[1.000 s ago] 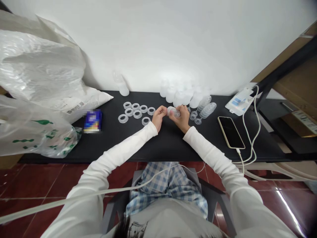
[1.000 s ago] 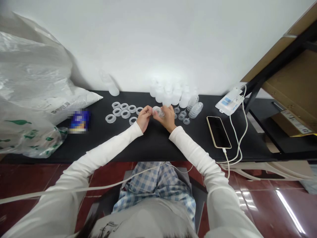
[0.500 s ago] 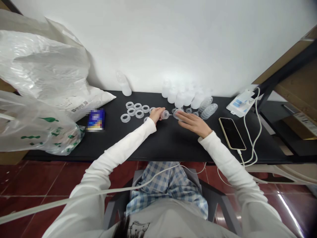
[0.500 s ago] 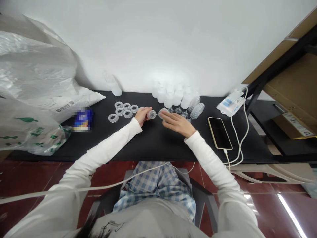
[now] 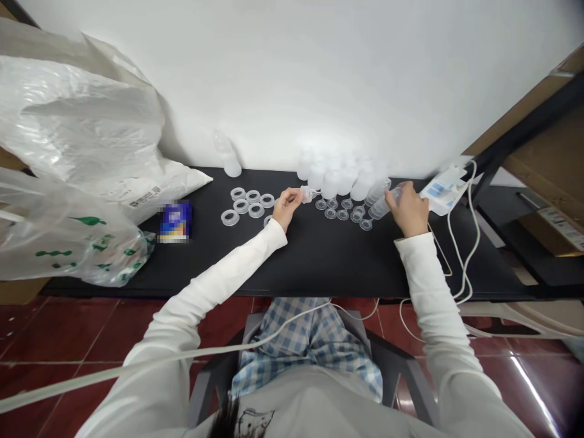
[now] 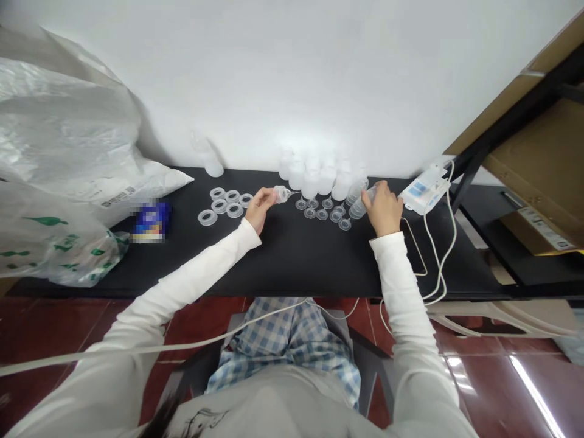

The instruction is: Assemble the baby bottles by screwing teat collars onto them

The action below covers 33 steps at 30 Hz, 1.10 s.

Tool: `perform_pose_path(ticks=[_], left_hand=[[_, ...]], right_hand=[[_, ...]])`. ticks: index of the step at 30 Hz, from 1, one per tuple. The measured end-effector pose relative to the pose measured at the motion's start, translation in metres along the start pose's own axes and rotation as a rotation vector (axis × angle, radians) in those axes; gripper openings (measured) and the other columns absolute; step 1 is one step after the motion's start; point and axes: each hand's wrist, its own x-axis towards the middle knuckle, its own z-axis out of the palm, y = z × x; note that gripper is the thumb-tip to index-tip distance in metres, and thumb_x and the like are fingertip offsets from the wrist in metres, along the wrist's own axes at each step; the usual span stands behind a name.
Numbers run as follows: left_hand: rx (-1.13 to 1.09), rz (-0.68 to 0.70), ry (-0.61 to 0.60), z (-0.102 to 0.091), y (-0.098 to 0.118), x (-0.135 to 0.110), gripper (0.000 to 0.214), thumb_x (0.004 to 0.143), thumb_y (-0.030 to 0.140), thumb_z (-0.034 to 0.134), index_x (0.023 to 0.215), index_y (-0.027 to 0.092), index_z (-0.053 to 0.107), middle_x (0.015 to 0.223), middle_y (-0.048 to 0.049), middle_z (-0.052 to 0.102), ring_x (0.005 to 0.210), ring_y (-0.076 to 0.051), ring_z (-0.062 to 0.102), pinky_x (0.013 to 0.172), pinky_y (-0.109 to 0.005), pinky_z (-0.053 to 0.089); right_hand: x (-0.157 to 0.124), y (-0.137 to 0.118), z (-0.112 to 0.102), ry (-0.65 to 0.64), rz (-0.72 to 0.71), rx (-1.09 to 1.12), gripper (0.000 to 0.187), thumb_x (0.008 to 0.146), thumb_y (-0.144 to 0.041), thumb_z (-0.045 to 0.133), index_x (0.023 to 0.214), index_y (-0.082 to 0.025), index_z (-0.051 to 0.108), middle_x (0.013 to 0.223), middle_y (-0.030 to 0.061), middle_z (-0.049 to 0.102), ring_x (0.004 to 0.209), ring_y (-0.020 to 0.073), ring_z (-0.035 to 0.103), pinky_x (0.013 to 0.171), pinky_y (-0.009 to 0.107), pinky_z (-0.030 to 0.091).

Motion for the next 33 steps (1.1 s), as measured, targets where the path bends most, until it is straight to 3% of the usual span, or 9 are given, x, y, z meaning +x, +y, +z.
perform_pose_path(ticks=[3, 5, 8, 13, 17, 20, 26, 30, 33], left_hand=[[-0.034, -0.003, -0.039, 0.002, -0.001, -0.003, 0.04, 0.079, 0.054, 0.075, 0.075, 0.02, 0.055, 0.107, -0.0052, 0.069, 0.114, -0.018, 0.062, 0.1, -0.034, 0.047], [-0.089, -0.07, -0.086, 0.005, -0.002, -0.005, 0.041, 0.078, 0.055, 0.075, 0.077, 0.02, 0.054, 0.101, -0.0042, 0.07, 0.109, -0.018, 0.064, 0.099, -0.035, 0.049], [-0.158, -0.138, -0.135, 0.008, -0.003, -0.007, 0.046, 0.073, 0.057, 0.079, 0.077, 0.019, 0.053, 0.087, -0.0003, 0.068, 0.093, -0.014, 0.067, 0.095, -0.034, 0.053], [-0.186, -0.122, -0.117, 0.011, -0.003, -0.009, 0.047, 0.071, 0.056, 0.082, 0.083, 0.021, 0.053, 0.086, 0.0008, 0.07, 0.085, -0.014, 0.069, 0.087, -0.032, 0.056], [-0.061, -0.06, -0.08, 0.008, -0.004, -0.012, 0.042, 0.083, 0.061, 0.068, 0.098, 0.024, 0.056, 0.078, 0.002, 0.067, 0.063, -0.011, 0.062, 0.064, -0.026, 0.053], [0.085, 0.003, -0.072, 0.005, -0.006, -0.012, 0.045, 0.087, 0.067, 0.058, 0.097, 0.023, 0.061, 0.067, 0.0026, 0.059, 0.049, -0.009, 0.05, 0.048, -0.024, 0.042], [0.24, -0.296, -0.036, -0.005, 0.008, 0.001, 0.059, 0.091, 0.07, 0.045, 0.066, 0.018, 0.058, 0.052, 0.0008, 0.051, 0.045, -0.01, 0.047, 0.042, -0.022, 0.035], [0.43, -0.046, -0.042, -0.029, 0.015, 0.006, 0.044, 0.091, 0.061, 0.053, 0.079, 0.019, 0.058, 0.063, 0.0015, 0.06, 0.049, -0.009, 0.05, 0.049, -0.021, 0.042], [0.651, 0.212, -0.222, -0.043, 0.011, 0.001, 0.033, 0.081, 0.047, 0.071, 0.091, 0.02, 0.056, 0.09, -0.0032, 0.072, 0.074, -0.013, 0.066, 0.071, -0.026, 0.054]], right_hand=[[-0.004, -0.004, -0.001, 0.112, -0.015, -0.039, 0.078, 0.095, -0.072, 0.028, 0.123, -0.004, 0.053, 0.106, 0.0264, 0.066, 0.098, 0.0362, 0.063, 0.086, 0.054, 0.044], [-0.007, -0.018, -0.009, 0.199, -0.009, -0.043, 0.081, 0.095, -0.072, 0.028, 0.13, -0.002, 0.05, 0.118, 0.0303, 0.062, 0.107, 0.0408, 0.059, 0.089, 0.059, 0.042], [-0.015, -0.057, -0.016, 0.261, -0.131, 0.093, 0.066, 0.097, -0.063, 0.037, 0.131, -0.008, 0.052, 0.123, 0.0261, 0.06, 0.109, 0.0376, 0.058, 0.092, 0.056, 0.043], [-0.036, -0.133, 0.0, -0.031, -0.567, 0.492, 0.03, 0.099, -0.044, 0.047, 0.112, -0.02, 0.057, 0.092, 0.009, 0.067, 0.085, 0.023, 0.063, 0.081, 0.037, 0.048], [-0.043, -0.161, 0.021, -0.216, -0.502, 0.779, 0.019, 0.098, -0.04, 0.047, 0.103, -0.022, 0.049, 0.078, 0.0001, 0.063, 0.062, 0.0145, 0.057, 0.062, 0.028, 0.046], [-0.043, -0.164, 0.033, -0.255, -0.56, 0.813, 0.011, 0.099, -0.034, 0.045, 0.099, -0.023, 0.047, 0.077, -0.0009, 0.061, 0.061, 0.0133, 0.055, 0.061, 0.027, 0.045], [-0.034, -0.145, 0.039, -0.172, -0.981, 0.418, 0.017, 0.101, -0.021, 0.041, 0.1, -0.021, 0.058, 0.088, 0.0061, 0.063, 0.081, 0.0188, 0.057, 0.076, 0.032, 0.046], [-0.027, -0.129, 0.042, -0.072, -0.936, 0.256, 0.026, 0.102, -0.026, 0.041, 0.115, -0.021, 0.063, 0.095, 0.0082, 0.064, 0.086, 0.0208, 0.058, 0.081, 0.034, 0.044], [-0.029, -0.127, 0.046, -0.072, -0.912, 0.141, 0.027, 0.102, -0.028, 0.043, 0.116, -0.019, 0.064, 0.097, 0.0093, 0.066, 0.089, 0.0224, 0.058, 0.084, 0.036, 0.041]])
